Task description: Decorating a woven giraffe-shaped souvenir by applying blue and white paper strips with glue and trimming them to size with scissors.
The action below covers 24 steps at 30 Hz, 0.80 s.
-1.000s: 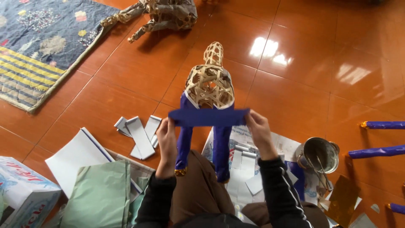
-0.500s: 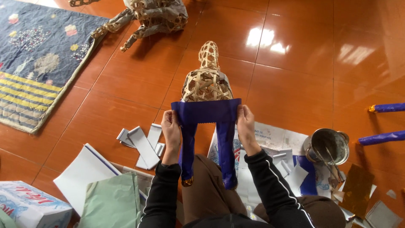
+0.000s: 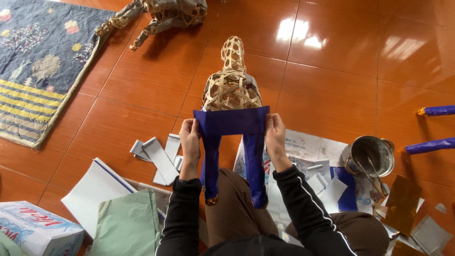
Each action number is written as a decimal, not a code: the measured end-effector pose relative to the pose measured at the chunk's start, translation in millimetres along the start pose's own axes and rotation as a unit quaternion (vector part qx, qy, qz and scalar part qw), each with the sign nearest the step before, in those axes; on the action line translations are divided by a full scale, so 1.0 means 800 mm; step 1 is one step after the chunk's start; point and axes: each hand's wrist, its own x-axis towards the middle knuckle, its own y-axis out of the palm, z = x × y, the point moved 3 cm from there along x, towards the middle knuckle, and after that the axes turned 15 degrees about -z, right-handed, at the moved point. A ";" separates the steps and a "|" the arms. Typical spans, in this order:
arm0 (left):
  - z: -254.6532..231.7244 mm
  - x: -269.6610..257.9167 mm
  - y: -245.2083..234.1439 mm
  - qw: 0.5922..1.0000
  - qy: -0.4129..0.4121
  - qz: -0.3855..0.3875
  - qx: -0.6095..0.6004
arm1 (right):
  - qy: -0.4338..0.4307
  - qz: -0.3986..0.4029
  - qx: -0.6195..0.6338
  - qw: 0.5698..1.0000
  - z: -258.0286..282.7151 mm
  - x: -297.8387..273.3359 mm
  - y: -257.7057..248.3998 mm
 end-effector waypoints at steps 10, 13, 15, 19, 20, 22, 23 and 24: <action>0.064 0.047 0.029 0.930 -0.338 0.138 -0.035 | 0.117 0.016 0.054 0.991 -0.008 0.001 0.005; 0.036 0.042 0.021 0.931 -0.334 0.144 -0.040 | 0.215 0.061 0.091 0.970 -0.010 0.003 0.011; 0.033 0.042 0.021 0.931 -0.332 0.147 -0.043 | 0.329 0.102 0.070 0.936 0.020 -0.020 0.012; 0.026 0.042 0.021 0.931 -0.328 0.151 -0.050 | 0.390 0.131 0.103 0.906 0.002 -0.014 0.019; 0.025 0.041 0.022 0.931 -0.327 0.153 -0.051 | 0.402 0.121 0.113 0.900 -0.010 -0.011 0.019; 0.022 0.040 0.026 0.931 -0.325 0.157 -0.055 | 0.414 0.111 0.123 0.895 -0.031 -0.005 0.018; 0.021 0.039 0.027 0.931 -0.324 0.159 -0.058 | 0.416 0.121 0.119 0.893 -0.041 -0.003 0.017; 0.021 0.037 0.028 0.931 -0.323 0.161 -0.060 | 0.419 0.132 0.116 0.891 -0.050 -0.002 0.016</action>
